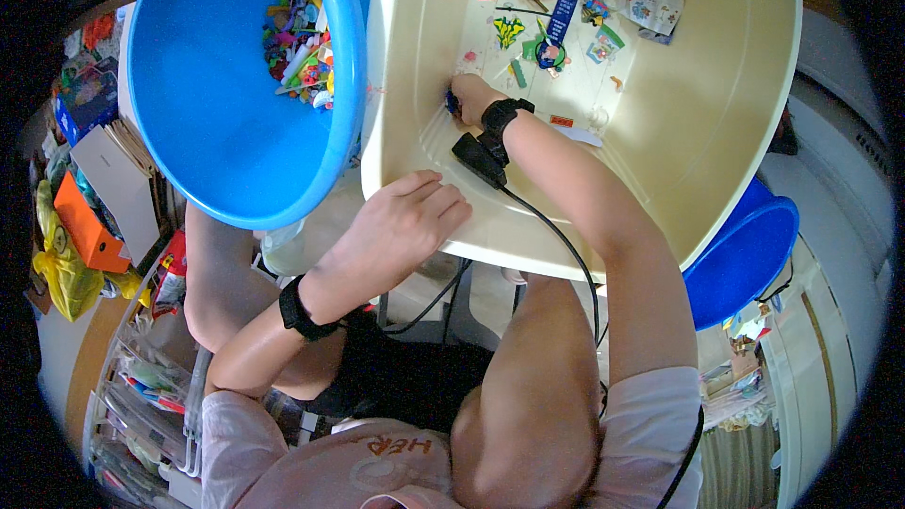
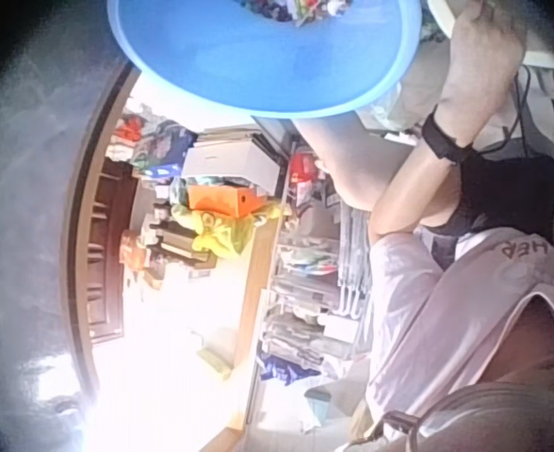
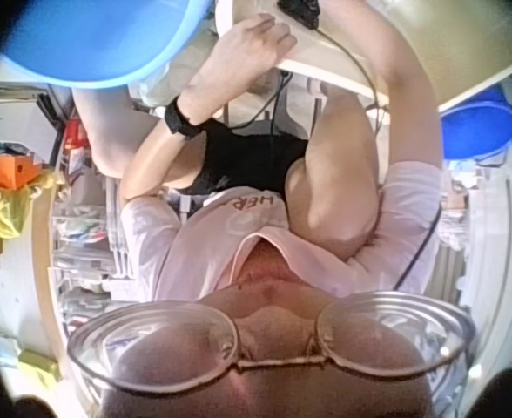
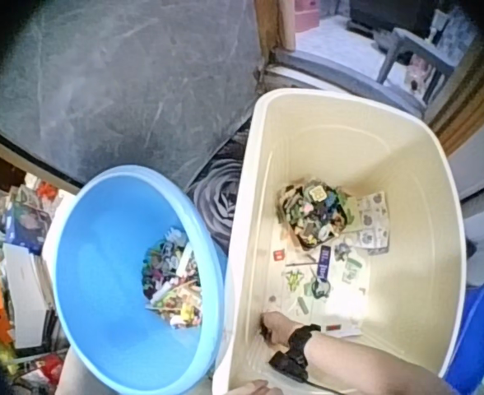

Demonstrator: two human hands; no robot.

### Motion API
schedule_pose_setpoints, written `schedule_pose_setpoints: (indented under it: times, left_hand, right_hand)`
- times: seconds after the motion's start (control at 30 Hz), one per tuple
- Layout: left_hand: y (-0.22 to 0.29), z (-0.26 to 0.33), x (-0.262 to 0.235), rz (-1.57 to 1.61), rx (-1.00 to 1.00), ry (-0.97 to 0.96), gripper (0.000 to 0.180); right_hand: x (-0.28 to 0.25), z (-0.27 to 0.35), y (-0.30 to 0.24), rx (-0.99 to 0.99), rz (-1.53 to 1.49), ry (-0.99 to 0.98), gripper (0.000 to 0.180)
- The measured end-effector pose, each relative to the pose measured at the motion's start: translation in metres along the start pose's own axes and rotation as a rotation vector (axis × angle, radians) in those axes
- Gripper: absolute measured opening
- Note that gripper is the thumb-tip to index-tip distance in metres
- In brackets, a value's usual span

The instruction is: The person assembles small plastic building blocks into miniature models. They pick pieces from a blue bowl and a yellow tray, connect them by hand, and place completed models into the tray. The person handles multiple small parts and builds several distinct models during the clip.

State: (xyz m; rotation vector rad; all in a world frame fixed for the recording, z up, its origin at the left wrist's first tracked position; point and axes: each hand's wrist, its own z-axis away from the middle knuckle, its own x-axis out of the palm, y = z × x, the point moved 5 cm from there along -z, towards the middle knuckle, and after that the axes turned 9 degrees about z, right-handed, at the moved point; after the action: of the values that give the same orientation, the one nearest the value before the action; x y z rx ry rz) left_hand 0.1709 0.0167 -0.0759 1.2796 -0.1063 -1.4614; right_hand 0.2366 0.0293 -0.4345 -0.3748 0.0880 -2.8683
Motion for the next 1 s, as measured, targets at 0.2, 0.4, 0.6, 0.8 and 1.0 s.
schedule_pose_setpoints:
  times: [0.2, 0.4, 0.6, 0.8, 1.0]
  left_hand:
    - [0.0, 0.001, 0.004, -0.025, -0.001, 0.007, 0.03]
    - [0.001, -0.001, 0.0, -0.078, 0.068, 0.162, 0.018]
    - [0.001, 0.001, -0.001, -0.024, 0.025, 0.064, 0.025]
    - [0.001, 0.001, 0.002, -0.059, 0.011, 0.033, 0.025]
    - [0.001, 0.002, 0.003, -0.027, 0.043, 0.085, 0.023]
  right_hand:
    - [-0.005, 0.039, -0.007, -0.032, -0.004, -0.073, 0.018]
    - [0.001, 0.075, -0.022, -0.124, 0.055, -0.16, 0.014]
    - [-0.007, 0.09, -0.031, -0.178, 0.045, -0.358, 0.017]
    - [-0.007, 0.112, -0.04, -0.14, 0.042, -0.417, 0.026]
    - [-0.011, 0.154, -0.054, -0.217, 0.026, -0.392, 0.033]
